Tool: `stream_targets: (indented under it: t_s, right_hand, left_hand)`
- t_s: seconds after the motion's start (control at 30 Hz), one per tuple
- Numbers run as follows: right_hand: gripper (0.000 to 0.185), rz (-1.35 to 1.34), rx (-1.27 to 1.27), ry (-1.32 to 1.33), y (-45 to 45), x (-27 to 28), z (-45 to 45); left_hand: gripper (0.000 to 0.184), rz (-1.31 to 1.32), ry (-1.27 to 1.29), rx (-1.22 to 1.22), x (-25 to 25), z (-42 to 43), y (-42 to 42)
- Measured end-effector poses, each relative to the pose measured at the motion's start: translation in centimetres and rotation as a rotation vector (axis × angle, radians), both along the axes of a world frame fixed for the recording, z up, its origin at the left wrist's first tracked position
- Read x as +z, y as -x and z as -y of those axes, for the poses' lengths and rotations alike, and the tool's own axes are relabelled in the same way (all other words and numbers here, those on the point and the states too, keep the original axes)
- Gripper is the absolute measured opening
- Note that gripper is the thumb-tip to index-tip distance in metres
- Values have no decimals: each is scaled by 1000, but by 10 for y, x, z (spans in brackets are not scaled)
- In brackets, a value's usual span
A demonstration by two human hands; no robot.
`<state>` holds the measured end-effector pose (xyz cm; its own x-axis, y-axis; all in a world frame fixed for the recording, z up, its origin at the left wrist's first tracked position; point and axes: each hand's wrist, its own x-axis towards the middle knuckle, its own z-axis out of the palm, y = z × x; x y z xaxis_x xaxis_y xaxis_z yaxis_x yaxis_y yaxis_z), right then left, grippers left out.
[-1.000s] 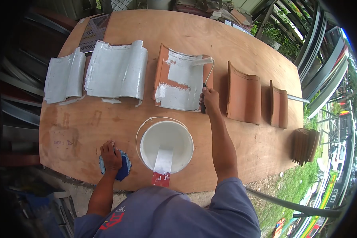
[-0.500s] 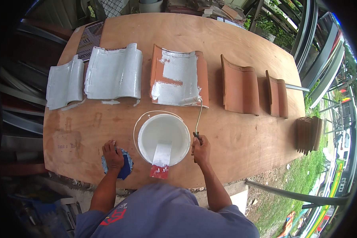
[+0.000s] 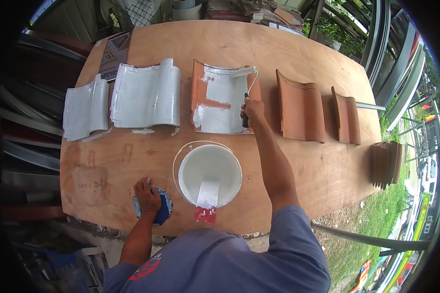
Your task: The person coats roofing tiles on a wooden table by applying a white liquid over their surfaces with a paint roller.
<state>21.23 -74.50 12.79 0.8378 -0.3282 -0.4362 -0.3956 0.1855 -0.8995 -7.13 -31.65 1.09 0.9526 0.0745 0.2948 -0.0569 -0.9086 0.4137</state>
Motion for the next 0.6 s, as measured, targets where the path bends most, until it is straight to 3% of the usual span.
stream_targets:
  t_s: [0.13,0.2,0.43,0.6]
  right_hand:
    - [16,-27,-63,-26,-56,5,-2]
    - [16,-39,-80,-63,-44,2,-1]
    - [22,36,48,-20,120,-43,11]
    - [20,41,-28,24,246,-52,-16]
  left_hand:
    - [37,15,-1,12,-5,0,-1]
    - [38,-4,-4,9,-4,-1,0]
    - [38,-4,-22,-2,-7,-1,0]
    - [39,-27,-17,-9,-6,0,0]
